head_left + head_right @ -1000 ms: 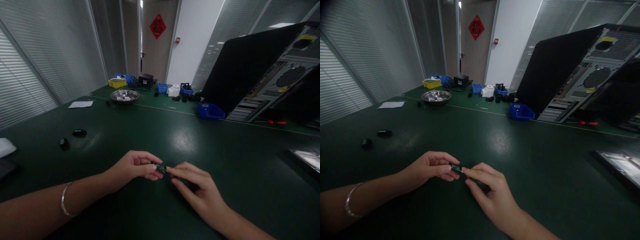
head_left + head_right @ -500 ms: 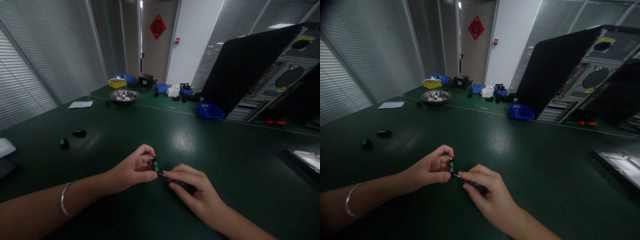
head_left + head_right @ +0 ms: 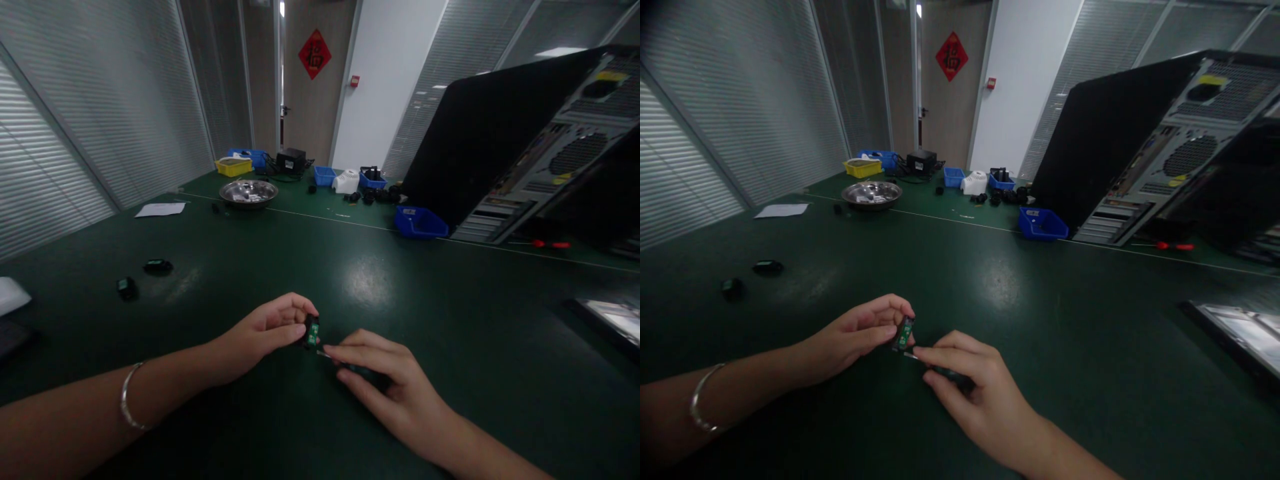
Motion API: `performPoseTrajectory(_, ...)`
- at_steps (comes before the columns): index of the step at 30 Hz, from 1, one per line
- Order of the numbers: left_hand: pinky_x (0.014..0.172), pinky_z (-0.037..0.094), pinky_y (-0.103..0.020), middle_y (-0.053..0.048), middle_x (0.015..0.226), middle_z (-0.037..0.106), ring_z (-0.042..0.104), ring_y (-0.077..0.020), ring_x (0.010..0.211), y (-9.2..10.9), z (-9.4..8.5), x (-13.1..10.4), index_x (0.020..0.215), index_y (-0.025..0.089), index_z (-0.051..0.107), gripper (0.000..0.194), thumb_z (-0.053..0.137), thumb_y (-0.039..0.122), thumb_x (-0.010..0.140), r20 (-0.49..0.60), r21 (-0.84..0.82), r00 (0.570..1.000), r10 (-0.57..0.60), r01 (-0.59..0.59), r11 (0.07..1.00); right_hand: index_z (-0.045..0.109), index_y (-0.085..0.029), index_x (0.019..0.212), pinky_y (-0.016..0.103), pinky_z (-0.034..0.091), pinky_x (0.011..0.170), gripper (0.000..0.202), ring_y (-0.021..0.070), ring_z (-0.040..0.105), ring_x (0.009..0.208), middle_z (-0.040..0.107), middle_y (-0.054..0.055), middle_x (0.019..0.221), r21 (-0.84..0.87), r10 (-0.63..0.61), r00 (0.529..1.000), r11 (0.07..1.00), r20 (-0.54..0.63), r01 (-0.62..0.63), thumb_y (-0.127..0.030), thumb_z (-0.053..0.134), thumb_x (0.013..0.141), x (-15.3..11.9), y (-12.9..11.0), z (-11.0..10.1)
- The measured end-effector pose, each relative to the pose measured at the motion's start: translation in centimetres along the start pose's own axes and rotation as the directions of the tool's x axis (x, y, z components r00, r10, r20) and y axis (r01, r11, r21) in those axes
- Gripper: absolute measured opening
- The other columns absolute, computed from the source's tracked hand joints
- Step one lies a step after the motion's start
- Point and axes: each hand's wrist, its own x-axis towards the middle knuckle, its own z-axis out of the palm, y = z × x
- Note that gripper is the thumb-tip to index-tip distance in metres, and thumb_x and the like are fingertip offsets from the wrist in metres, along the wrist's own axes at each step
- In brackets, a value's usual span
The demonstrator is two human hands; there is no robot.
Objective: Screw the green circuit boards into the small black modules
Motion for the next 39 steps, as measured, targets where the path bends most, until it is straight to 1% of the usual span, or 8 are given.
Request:
performPoseTrajectory(3,0.088,0.043,-0.032,-0.003,0.099,0.062,0.061,-0.0164,0.095,-0.4,-0.3,0.1,0.115,0.019,0.055,0.037,0.072,0.016,0.083,0.058,-0.082,0.998,0.007,-0.002,0.997,0.065,-0.028,0.127,0.032,0.054,0.073,0.039,0.0185,0.066,0.087,0.068,0.007,0.101,-0.010,-0.007,1.000,1.000,-0.004,0.007,-0.011,0.058,0.094,0.0,0.1,0.0)
performPoseTrajectory(6,0.086,0.044,-0.030,-0.001,0.099,0.061,0.061,-0.0145,0.095,-0.4,-0.4,0.1,0.114,0.019,0.054,0.042,0.074,0.008,0.079,0.072,-0.078,0.997,-0.004,0.009,0.997,0.066,-0.027,0.127,0.032,0.054,0.072,0.037,0.0187,0.066,0.085,0.068,0.007,0.099,-0.038,0.002,1.000,0.999,-0.013,-0.002,-0.013,0.058,0.094,0.0,0.2,0.1)
performPoseTrajectory(11,0.085,0.045,-0.029,-0.002,0.098,0.063,0.063,-0.0141,0.094,-0.1,-0.4,0.1,0.115,0.018,0.056,0.038,0.072,0.009,0.081,0.083,-0.063,0.995,-0.060,0.065,0.996,0.067,-0.027,0.126,0.032,0.055,0.072,0.035,0.0189,0.066,0.083,0.069,0.008,0.097,-0.078,0.009,0.998,0.997,-0.064,-0.014,-0.015,0.058,0.094,0.1,0.3,0.2)
performPoseTrajectory(16,0.091,0.045,-0.033,-0.005,0.106,0.066,0.064,-0.0164,0.099,0.1,-0.2,0.1,0.116,0.016,0.058,0.040,0.074,0.010,0.080,0.070,-0.075,0.994,-0.089,0.094,0.993,0.067,-0.028,0.125,0.032,0.054,0.072,0.037,0.0190,0.066,0.083,0.068,0.007,0.097,-0.073,0.016,0.996,0.997,-0.083,-0.022,-0.011,0.058,0.093,0.1,0.3,0.3)
performPoseTrajectory(18,0.090,0.046,-0.033,-0.005,0.104,0.067,0.065,-0.0167,0.098,0.1,-0.1,0.1,0.115,0.016,0.057,0.040,0.074,0.008,0.078,0.062,-0.071,0.995,-0.078,0.083,0.994,0.068,-0.027,0.125,0.032,0.054,0.071,0.037,0.0188,0.065,0.082,0.067,0.007,0.096,-0.070,0.013,0.998,0.997,-0.064,-0.017,-0.011,0.058,0.093,0.0,0.2,0.3)
performPoseTrajectory(22,0.080,0.049,-0.029,-0.002,0.092,0.069,0.066,-0.0147,0.088,-0.1,0.1,0.1,0.110,0.016,0.054,0.043,0.076,0.004,0.074,0.068,-0.045,0.996,-0.055,0.058,0.997,0.068,-0.026,0.124,0.032,0.054,0.068,0.035,0.0186,0.065,0.079,0.066,0.007,0.094,-0.089,0.021,0.999,0.996,-0.034,-0.024,-0.012,0.057,0.093,-0.2,0.2,0.3)
performPoseTrajectory(26,0.075,0.050,-0.027,-0.001,0.088,0.069,0.067,-0.0125,0.082,-0.4,0.4,0.0,0.102,0.016,0.051,0.045,0.079,0.002,0.071,0.027,-0.010,0.999,-0.024,0.024,1.000,0.068,-0.026,0.123,0.032,0.054,0.068,0.035,0.0186,0.065,0.079,0.066,0.007,0.094,-0.106,0.032,0.999,0.994,-0.017,-0.034,-0.013,0.057,0.093,-0.2,0.2,0.3)
performPoseTrajectory(39,0.073,0.050,-0.030,0.001,0.095,0.062,0.065,-0.0132,0.081,-1.2,0.9,-0.2,0.093,0.018,0.048,0.045,0.085,0.011,0.068,-0.025,0.173,0.994,0.108,-0.102,0.980,0.067,-0.027,0.126,0.029,0.053,0.066,0.036,0.0168,0.066,0.078,0.067,0.006,0.097,-0.205,0.020,1.000,0.979,0.023,-0.015,-0.013,0.055,0.094,-0.3,0.2,0.5)
